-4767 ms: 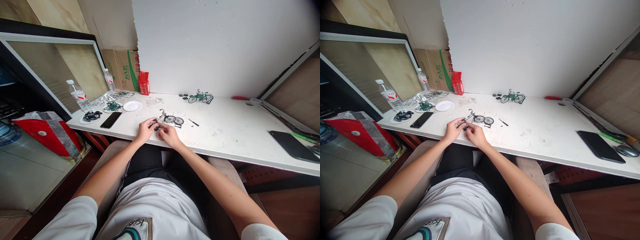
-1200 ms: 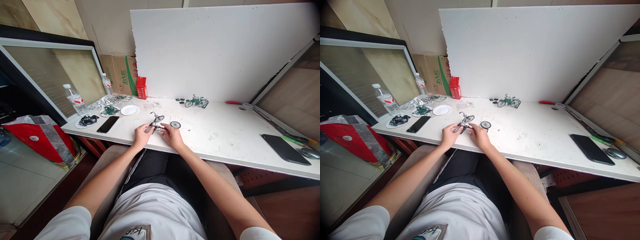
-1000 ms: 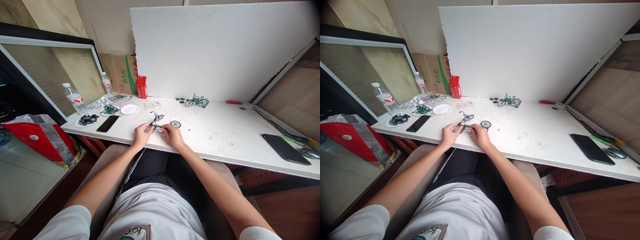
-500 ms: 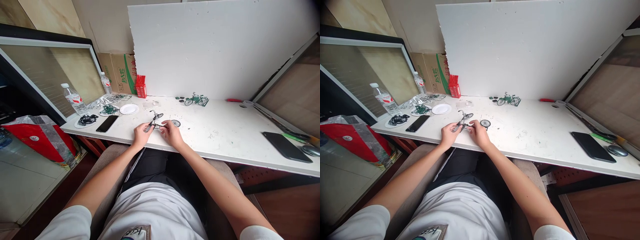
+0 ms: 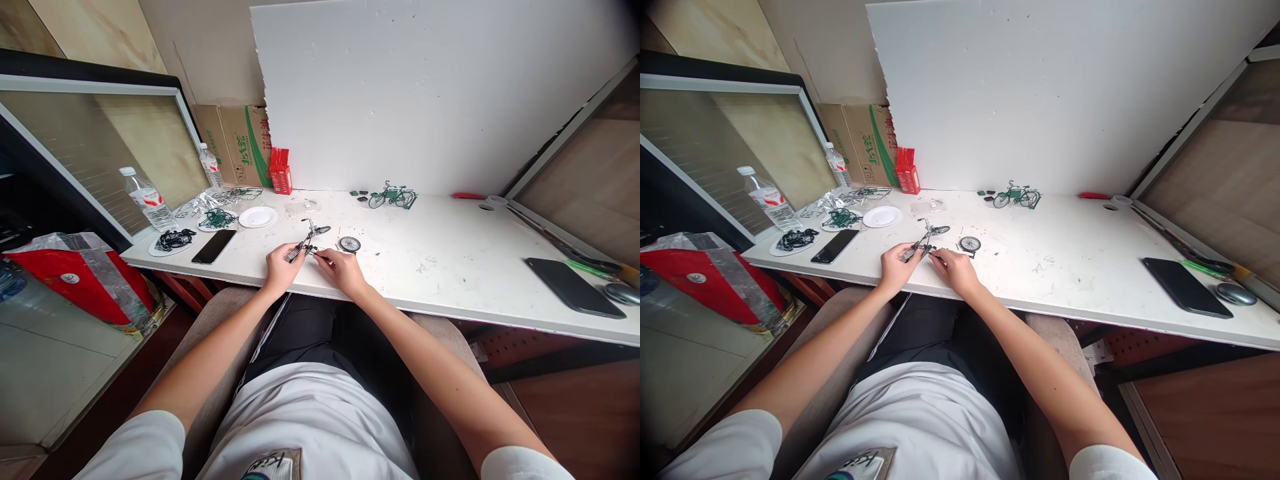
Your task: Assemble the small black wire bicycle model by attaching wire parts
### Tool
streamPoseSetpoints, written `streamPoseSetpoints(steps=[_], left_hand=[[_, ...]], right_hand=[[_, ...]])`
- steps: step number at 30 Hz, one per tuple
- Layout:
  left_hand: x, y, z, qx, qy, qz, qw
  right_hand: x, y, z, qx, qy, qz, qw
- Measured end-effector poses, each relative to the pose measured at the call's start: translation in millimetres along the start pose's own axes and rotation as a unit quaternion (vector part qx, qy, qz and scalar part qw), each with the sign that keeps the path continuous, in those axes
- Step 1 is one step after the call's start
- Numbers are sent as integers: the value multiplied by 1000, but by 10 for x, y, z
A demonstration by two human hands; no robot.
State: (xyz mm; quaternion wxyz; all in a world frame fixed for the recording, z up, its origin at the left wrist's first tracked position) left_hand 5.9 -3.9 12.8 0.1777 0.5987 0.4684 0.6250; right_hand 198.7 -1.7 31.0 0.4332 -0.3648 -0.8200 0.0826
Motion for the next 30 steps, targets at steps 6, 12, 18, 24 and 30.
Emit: streamPoseSetpoints(steps=[6,12,18,24,30], left_hand=[[3,-31,-2,-13,3,6,1000],[2,-41,0,-24,0,-4,1000],[10,-55,19,-56,-13,-42,997],[15,-75,31,-61,-24,-50,997],[-6,-36,34,-42,-33,-33,998]], right_hand=[[-15,-27,-4,-24,13,-28,999],[-1,-44,-23,-38,-18,-10,999],[1,58,19,14,-28,35,999],[6,71,42,-1,-28,41,999],[24,-11,-2,-76,-49,31,995]])
Point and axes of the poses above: each hand's wrist, its own x-axis towards the middle knuckle, its own z-axis out of the palm, y = z × x, the point moved 3 cm from there along x, towards the middle knuckle, and after that the axes turned 2 degrees about -x, right-handed, at the moved point
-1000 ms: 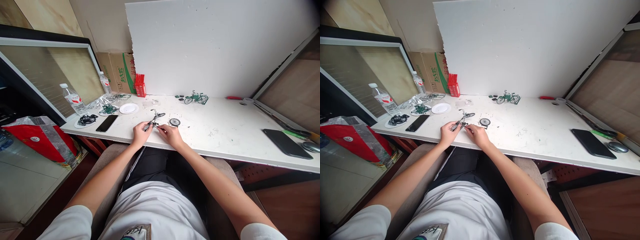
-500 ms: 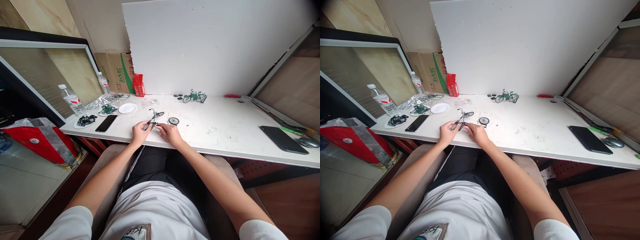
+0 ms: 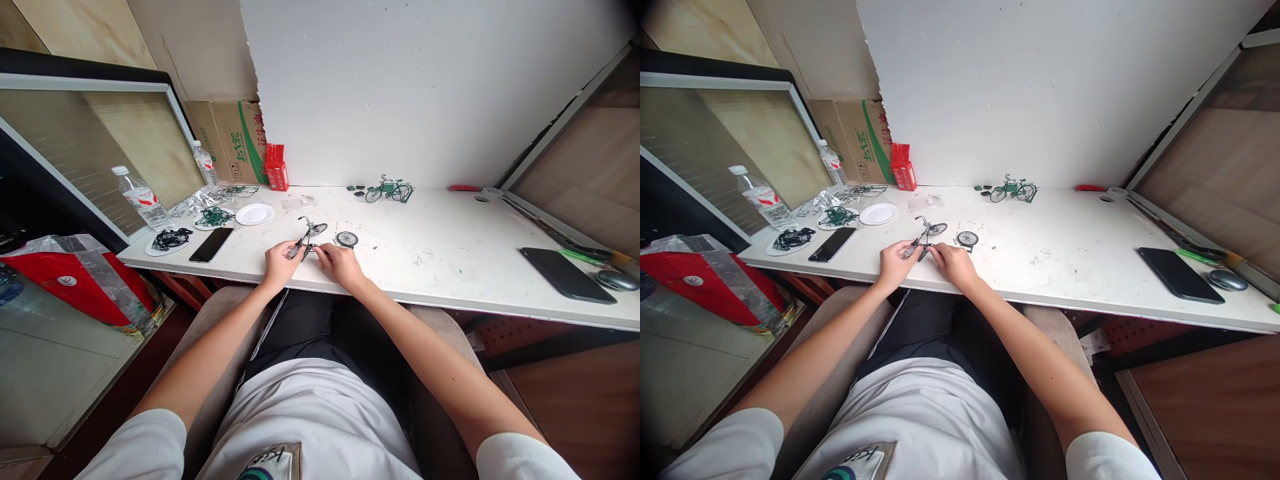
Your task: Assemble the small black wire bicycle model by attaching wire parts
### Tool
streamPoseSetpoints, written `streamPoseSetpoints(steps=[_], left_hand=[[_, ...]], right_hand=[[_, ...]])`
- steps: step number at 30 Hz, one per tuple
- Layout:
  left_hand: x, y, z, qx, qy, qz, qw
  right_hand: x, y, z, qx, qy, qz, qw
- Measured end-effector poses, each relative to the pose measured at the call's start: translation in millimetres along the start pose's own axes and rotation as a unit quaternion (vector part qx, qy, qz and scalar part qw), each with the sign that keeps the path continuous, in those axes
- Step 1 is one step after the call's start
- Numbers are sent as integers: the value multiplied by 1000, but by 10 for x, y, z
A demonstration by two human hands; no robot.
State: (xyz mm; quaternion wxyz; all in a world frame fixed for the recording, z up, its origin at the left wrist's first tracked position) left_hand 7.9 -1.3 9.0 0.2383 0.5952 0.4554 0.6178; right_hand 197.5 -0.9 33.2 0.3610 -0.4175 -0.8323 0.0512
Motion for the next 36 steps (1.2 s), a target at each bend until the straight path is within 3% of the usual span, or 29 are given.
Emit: streamPoseSetpoints(steps=[6,14,27,36], left_hand=[[-2,13,13,-8,-5,-2,1000],[25,-31,15,-31,-8,-19,999],[17,-34,8,-15,-10,-9,1000],[20,-13,8,9,-14,-10,1000]], right_hand=[[31,39,18,-73,-13,26,997],[30,-17,4,-13,-3,-8,1000],[33,25,45,-115,-38,31,992],[22,-12,28,-80,-76,16,994]])
Point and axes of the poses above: each hand's wrist, its own x-axis towards the middle knuckle, its own z-axis out of the palm, y = z × x, the point moved 3 cm from there along x, towards the middle knuckle, and after that the axes turned 2 degrees about -x, right-handed, at the moved point
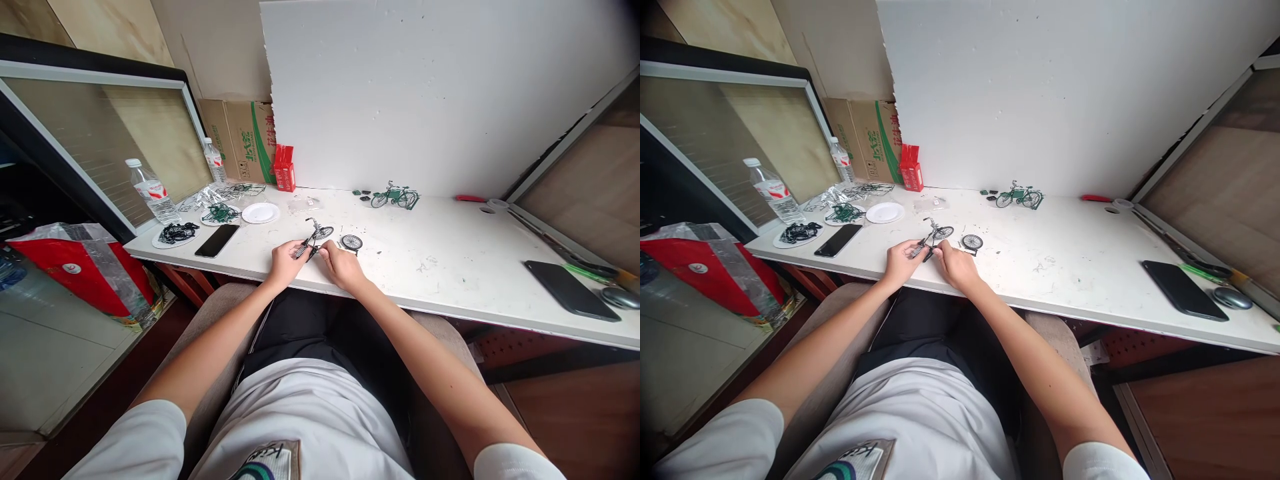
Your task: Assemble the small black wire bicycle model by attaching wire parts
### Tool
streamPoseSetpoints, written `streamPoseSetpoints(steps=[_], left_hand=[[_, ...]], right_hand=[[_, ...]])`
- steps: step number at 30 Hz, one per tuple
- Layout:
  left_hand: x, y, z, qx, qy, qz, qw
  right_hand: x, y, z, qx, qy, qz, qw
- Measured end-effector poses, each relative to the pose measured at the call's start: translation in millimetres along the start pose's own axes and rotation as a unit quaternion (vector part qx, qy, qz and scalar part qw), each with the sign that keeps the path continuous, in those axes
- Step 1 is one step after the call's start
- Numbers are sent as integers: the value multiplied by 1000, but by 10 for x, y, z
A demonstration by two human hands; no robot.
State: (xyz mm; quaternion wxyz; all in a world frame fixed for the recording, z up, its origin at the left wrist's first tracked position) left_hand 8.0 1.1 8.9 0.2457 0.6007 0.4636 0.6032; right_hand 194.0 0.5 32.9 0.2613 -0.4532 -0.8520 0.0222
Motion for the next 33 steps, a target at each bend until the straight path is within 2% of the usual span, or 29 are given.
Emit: streamPoseSetpoints(steps=[9,17,26,33], left_hand=[[-6,36,-10,1,-13,8,1000],[-19,33,-5,6,-12,14,1000],[16,83,-6,-90,-39,-21,995],[84,54,-29,-120,-57,-59,989]], right_hand=[[-6,-18,-2,28,36,-18,999],[-3,-35,-7,-58,35,-6,998],[-15,-54,-35,-42,55,0,998],[-22,-62,-40,-33,63,-10,997]])
Point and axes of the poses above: each hand's wrist, its own x-axis towards the middle knuckle, its own z-axis out of the palm, y = z × x, the point moved 3 cm from there along x, towards the middle knuckle, and after that the axes turned 2 degrees about -x, right-handed, at the moved point
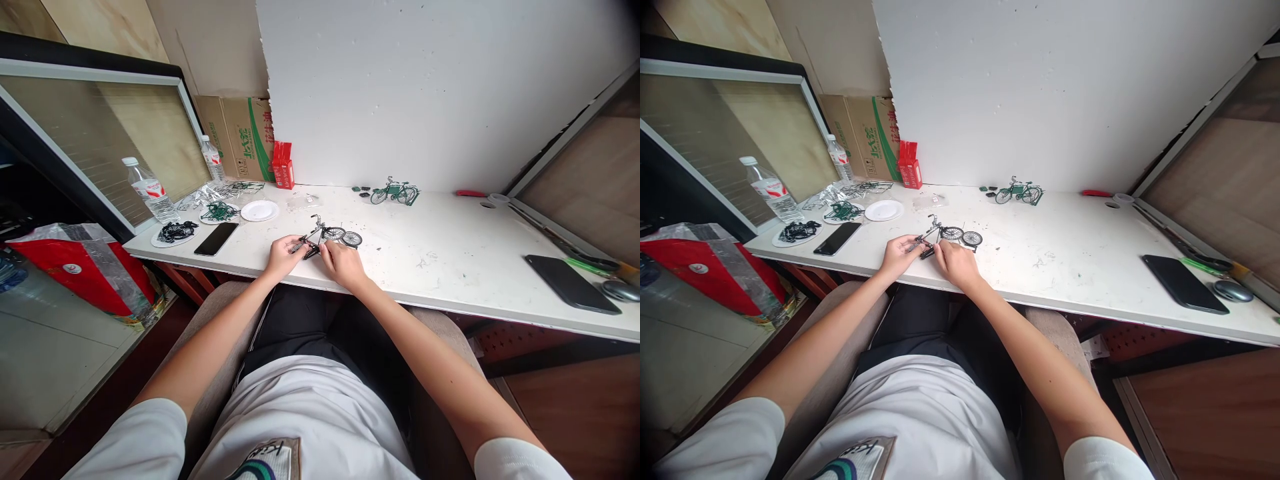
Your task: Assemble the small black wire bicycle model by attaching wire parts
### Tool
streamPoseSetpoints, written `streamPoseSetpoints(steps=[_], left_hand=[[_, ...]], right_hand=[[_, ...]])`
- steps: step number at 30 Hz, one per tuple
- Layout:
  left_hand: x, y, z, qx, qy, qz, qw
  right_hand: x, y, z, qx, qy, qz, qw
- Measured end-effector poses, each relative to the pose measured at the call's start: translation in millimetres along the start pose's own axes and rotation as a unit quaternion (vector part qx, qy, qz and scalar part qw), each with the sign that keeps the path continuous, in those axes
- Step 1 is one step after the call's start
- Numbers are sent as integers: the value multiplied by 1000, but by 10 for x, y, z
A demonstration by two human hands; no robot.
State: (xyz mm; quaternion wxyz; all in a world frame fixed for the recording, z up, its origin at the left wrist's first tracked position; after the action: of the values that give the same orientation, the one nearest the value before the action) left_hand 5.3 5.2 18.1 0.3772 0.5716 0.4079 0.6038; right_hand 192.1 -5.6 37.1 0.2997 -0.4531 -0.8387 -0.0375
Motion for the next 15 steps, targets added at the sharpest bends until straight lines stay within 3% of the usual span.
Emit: streamPoseSetpoints(steps=[15], left_hand=[[62,-2,-62,-58,-30,-51,997]], right_hand=[[8,16,20,10,-13,7,1000]])
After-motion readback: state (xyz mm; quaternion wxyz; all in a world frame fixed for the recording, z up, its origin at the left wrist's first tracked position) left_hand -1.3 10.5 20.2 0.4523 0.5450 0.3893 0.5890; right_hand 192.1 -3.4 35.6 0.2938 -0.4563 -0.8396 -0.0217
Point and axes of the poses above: each hand's wrist, its own x-axis towards the middle knuckle, its own z-axis out of the palm, y = z × x, the point moved 3 cm from there along x, towards the middle knuckle, and after that the axes turned 2 degrees about -x, right-handed, at the moved point
